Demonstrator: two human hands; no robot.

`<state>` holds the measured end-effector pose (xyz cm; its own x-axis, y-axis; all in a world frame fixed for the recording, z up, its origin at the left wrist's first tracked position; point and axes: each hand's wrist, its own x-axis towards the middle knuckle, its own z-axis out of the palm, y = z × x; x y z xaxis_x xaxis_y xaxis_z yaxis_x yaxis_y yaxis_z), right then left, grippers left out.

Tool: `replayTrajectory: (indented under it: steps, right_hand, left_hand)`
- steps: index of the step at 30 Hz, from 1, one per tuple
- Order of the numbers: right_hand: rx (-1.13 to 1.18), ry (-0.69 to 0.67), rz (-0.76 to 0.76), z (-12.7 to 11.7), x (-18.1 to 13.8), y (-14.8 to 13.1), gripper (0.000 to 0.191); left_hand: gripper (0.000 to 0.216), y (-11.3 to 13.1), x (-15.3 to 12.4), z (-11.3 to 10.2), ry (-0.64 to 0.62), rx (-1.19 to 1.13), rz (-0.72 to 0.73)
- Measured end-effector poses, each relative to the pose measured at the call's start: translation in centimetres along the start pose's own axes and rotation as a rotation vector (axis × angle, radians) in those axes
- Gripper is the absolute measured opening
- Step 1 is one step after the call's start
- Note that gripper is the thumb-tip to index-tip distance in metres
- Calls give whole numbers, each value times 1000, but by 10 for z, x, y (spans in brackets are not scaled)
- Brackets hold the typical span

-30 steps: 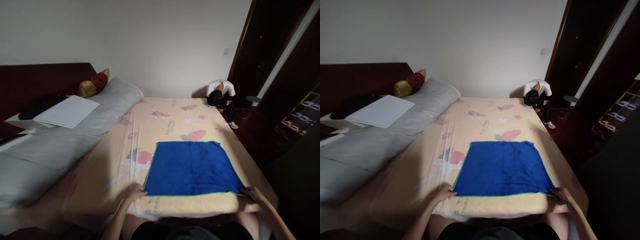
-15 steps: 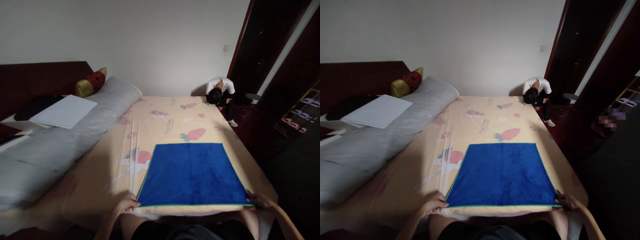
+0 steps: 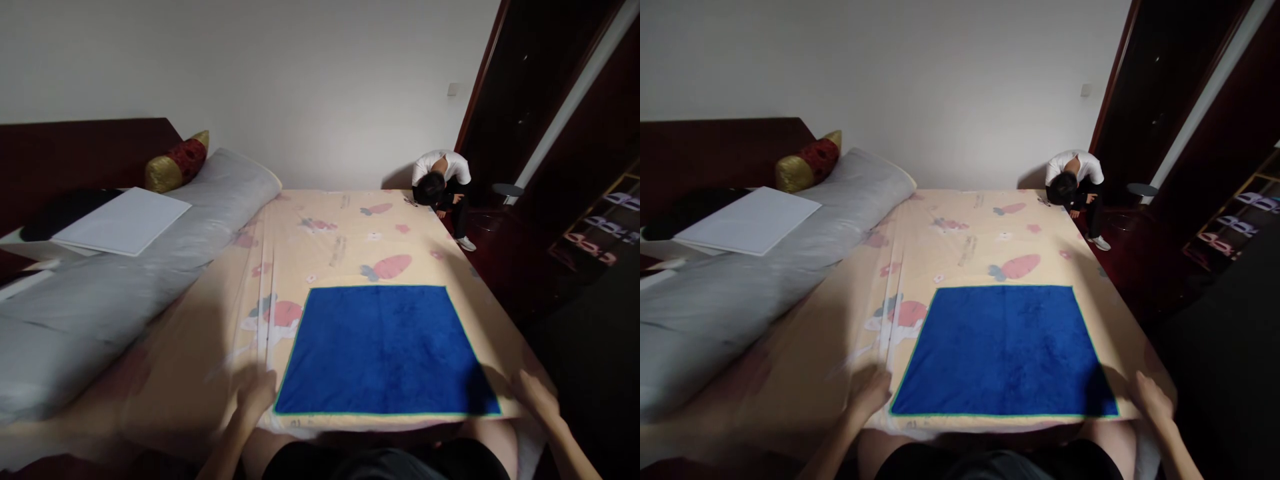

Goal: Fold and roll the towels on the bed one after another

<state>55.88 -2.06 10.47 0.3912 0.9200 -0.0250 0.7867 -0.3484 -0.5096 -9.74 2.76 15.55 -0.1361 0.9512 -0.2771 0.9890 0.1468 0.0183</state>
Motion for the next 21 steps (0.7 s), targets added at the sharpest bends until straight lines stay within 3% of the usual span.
replayTrajectory:
  steps: [2,4,7,10,14,21]
  right_hand:
    - [-28,88,-129,24,1,-37,36]
    - [-16,124,-320,63,-8,-88,41]
    - [40,29,-514,131,-39,-165,48]
    - [36,-89,-594,180,-70,-205,54]
    - [-65,-173,-599,196,-87,-206,59]
    - [-106,-130,-584,199,-87,-201,58]
  left_hand:
    - [31,40,4,-1,113,-18,104]
    - [46,94,5,8,258,-76,287]
    - [60,175,-1,41,323,-115,488]
    - [62,225,-11,82,350,-142,624]
    - [63,236,-18,117,354,-157,629]
    - [63,234,-17,117,331,-129,599]
